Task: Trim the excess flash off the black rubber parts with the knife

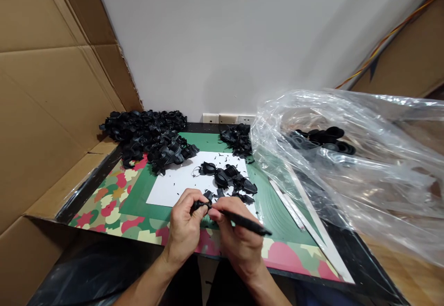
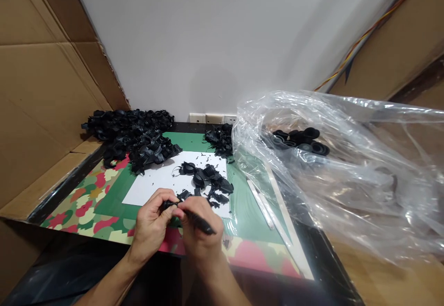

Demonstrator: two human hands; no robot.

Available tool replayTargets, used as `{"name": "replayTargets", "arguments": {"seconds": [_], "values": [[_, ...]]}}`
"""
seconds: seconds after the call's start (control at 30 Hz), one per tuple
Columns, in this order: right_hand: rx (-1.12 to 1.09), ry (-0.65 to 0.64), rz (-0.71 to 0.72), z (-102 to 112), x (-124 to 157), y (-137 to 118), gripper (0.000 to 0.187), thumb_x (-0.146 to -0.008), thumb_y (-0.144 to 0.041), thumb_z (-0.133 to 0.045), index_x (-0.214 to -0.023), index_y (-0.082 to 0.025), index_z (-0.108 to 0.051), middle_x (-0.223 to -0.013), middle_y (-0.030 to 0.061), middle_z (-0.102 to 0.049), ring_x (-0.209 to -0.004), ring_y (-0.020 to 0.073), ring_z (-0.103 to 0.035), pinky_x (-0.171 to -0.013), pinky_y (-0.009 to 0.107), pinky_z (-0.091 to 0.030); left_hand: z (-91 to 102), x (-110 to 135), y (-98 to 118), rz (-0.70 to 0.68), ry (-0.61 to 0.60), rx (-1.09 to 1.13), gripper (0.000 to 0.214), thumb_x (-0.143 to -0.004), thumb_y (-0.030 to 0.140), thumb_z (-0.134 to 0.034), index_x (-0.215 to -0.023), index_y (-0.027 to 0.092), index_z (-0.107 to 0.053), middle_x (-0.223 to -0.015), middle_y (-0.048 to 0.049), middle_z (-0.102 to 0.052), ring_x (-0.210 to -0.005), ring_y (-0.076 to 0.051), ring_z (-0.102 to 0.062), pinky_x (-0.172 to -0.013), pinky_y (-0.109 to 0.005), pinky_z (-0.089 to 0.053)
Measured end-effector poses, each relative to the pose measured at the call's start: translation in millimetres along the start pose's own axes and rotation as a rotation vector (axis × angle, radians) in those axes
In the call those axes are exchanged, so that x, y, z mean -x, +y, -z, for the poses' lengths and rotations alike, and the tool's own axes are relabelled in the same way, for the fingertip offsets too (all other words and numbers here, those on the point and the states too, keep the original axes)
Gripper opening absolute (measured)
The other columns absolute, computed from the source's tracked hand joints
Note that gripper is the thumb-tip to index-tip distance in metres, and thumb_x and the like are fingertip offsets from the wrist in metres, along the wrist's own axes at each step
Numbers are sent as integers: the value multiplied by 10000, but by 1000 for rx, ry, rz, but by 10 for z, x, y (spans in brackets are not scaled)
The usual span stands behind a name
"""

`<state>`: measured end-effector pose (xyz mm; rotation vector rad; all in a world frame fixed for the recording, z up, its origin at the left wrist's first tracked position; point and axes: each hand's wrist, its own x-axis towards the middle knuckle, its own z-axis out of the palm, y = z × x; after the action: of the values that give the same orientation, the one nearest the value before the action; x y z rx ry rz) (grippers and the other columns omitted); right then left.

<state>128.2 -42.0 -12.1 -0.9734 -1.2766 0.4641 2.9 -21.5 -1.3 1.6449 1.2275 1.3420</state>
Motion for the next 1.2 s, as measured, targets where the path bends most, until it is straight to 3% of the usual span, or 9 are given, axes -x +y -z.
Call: {"name": "replayTargets", "arguments": {"seconds": [0.07, 0.13, 0.27, 0.37, 0.43, 0.73, 1.2], "values": [[110, 31, 83, 15, -14, 11, 122, -826, -154, -602, -781, -232, -684, -719, 44, -689, -663, 182, -640, -600, 305, -533, -26, 30, 15, 53, -7, 40, 57, -741, 138, -616, -720, 184, -644, -770, -27, -590, -727, -163, -564, -659, -254, -463], [156, 161, 89, 59, -63, 32, 105, -835, -177, -605, -770, -230, -670, -716, 44, -678, -665, 188, -632, -626, 328, -526, -38, 53, 33, 84, -29, 88, 37, -738, 159, -623, -721, 180, -648, -777, -29, -589, -693, -154, -558, -611, -244, -461], [42, 349, -119, 167, -183, 49, 86, -810, -261, -672, -752, -198, -663, -678, 21, -648, -520, 145, -572, -529, 298, -477, -21, 50, 35, 111, -30, 165, 19, -735, 182, -631, -731, 181, -649, -799, -31, -579, -664, -144, -551, -550, -233, -444], [-139, 313, -323, 196, -200, 31, 142, -778, -316, -711, -762, -181, -672, -587, -9, -625, -477, 136, -570, -504, 282, -477, -2, 29, 15, 117, -21, 178, 20, -734, 179, -631, -737, 186, -649, -800, -30, -568, -695, -153, -556, -566, -237, -444], [-221, 255, -378, 188, -176, 16, 173, -754, -342, -729, -751, -177, -676, -580, -7, -632, -485, 143, -589, -510, 285, -496, 3, 23, 11, 115, -22, 172, 20, -733, 182, -633, -739, 188, -651, -803, -32, -569, -705, -157, -555, -570, -239, -443], [-329, 86, -387, 137, -47, 20, 146, -750, -326, -728, -767, -187, -687, -726, 18, -667, -476, 133, -611, -483, 277, -531, 5, 12, 17, 108, -15, 163, 28, -723, 197, -643, -744, 195, -662, -811, -33, -584, -720, -165, -549, -587, -245, -445], [-360, 15, -352, 97, -19, 46, 52, -776, -259, -707, -784, -210, -689, -758, 6, -652, -501, 128, -626, -506, 263, -523, 17, 14, 4, 61, -25, 143, 46, -735, 163, -638, -757, 189, -670, -801, -32, -601, -784, -178, -564, -717, -269, -445]]}}
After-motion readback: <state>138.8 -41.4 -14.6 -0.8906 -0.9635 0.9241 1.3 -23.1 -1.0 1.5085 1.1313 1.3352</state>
